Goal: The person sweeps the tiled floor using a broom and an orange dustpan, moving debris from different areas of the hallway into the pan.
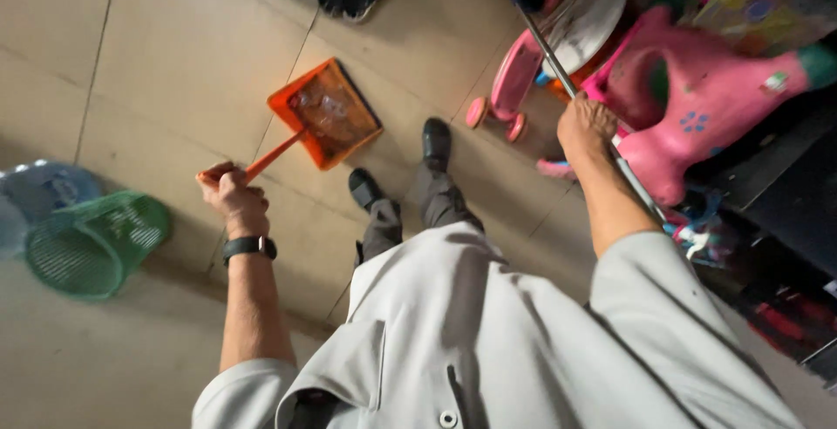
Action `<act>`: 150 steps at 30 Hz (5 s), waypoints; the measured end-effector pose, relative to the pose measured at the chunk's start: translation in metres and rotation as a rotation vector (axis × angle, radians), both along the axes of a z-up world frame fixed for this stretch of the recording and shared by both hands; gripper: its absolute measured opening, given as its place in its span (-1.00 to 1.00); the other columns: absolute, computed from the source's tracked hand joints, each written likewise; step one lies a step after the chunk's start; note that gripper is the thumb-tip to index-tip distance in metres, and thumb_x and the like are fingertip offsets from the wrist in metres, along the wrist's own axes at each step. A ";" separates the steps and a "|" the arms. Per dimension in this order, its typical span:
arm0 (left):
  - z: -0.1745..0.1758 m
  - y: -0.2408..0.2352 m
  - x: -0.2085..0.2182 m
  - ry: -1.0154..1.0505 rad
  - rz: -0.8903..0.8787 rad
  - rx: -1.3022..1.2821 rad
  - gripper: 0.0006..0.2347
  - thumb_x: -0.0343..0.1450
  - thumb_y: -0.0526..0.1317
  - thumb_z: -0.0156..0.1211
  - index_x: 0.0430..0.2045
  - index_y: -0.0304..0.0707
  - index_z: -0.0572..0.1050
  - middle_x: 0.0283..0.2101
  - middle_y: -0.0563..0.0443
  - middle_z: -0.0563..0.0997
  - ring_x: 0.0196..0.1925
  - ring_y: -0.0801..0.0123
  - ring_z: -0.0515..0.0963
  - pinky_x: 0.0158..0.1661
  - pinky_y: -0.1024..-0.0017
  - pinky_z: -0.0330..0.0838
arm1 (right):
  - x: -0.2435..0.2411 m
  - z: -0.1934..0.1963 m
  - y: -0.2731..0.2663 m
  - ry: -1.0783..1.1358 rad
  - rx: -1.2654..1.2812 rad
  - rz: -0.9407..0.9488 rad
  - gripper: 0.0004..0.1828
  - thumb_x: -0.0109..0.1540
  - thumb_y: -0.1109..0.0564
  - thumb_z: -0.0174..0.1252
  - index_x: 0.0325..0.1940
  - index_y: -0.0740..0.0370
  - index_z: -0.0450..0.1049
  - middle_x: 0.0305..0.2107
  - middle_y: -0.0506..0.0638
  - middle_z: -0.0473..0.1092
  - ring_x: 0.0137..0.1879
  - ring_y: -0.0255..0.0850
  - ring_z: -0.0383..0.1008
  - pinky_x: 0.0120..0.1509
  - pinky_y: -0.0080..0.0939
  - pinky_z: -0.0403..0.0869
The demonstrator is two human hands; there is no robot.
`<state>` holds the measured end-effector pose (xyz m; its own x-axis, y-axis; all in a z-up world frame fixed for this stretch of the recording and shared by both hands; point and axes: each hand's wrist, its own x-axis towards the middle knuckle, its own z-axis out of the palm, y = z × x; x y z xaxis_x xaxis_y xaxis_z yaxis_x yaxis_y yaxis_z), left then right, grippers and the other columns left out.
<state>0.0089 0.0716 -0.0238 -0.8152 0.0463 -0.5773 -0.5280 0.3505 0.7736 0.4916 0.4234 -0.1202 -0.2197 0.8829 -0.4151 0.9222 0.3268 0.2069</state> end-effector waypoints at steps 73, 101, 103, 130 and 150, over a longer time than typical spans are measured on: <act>-0.012 -0.149 -0.035 -0.047 -0.380 0.155 -0.84 0.41 -0.33 -0.05 -0.17 -0.05 0.32 -0.41 0.01 0.38 -0.72 0.44 0.26 -0.73 0.44 0.11 | -0.006 -0.001 -0.594 0.445 -0.371 -0.686 -0.60 0.31 -0.05 -0.02 -0.30 0.35 0.53 -0.31 0.37 0.49 -0.15 0.30 0.54 0.01 0.28 0.47; 0.035 -0.181 -0.269 -0.082 -0.407 0.291 -0.83 0.38 -0.35 -0.08 -0.17 -0.18 0.33 -0.39 0.00 0.43 -0.68 0.44 0.34 -0.72 0.48 0.17 | -0.196 0.079 -0.543 0.181 0.036 -0.463 -0.76 0.26 0.10 0.07 -0.24 0.24 0.63 -0.29 0.27 0.55 -0.12 0.26 0.56 -0.01 0.20 0.52; 0.039 -0.163 -0.271 -0.068 -0.392 0.266 -0.83 0.37 -0.35 -0.09 -0.18 -0.18 0.33 -0.37 0.00 0.44 -0.68 0.44 0.34 -0.72 0.47 0.16 | -0.195 0.070 -0.487 0.132 0.043 -0.488 -0.74 0.24 0.16 0.05 -0.21 0.27 0.65 -0.28 0.29 0.55 -0.11 0.25 0.59 -0.01 0.17 0.53; 0.052 -0.112 -0.366 -0.080 -0.467 0.185 -0.78 0.35 -0.39 -0.21 -0.21 -0.07 0.32 -0.33 0.05 0.48 -0.72 0.45 0.26 -0.74 0.47 0.07 | -0.136 0.085 -0.594 0.032 -0.038 -0.474 -0.67 0.42 0.04 -0.01 -0.26 0.24 0.58 -0.34 0.27 0.54 -0.20 0.21 0.59 -0.05 0.24 0.55; 0.011 -0.107 -0.509 -0.177 -0.636 0.191 -0.83 0.41 -0.37 -0.02 -0.18 -0.08 0.37 -0.39 0.03 0.48 -0.71 0.46 0.34 -0.74 0.48 0.14 | -0.499 0.051 -0.602 0.511 -0.277 -0.421 -0.76 0.27 0.00 0.08 -0.30 0.19 0.55 -0.34 0.22 0.52 -0.17 0.20 0.52 -0.02 0.17 0.47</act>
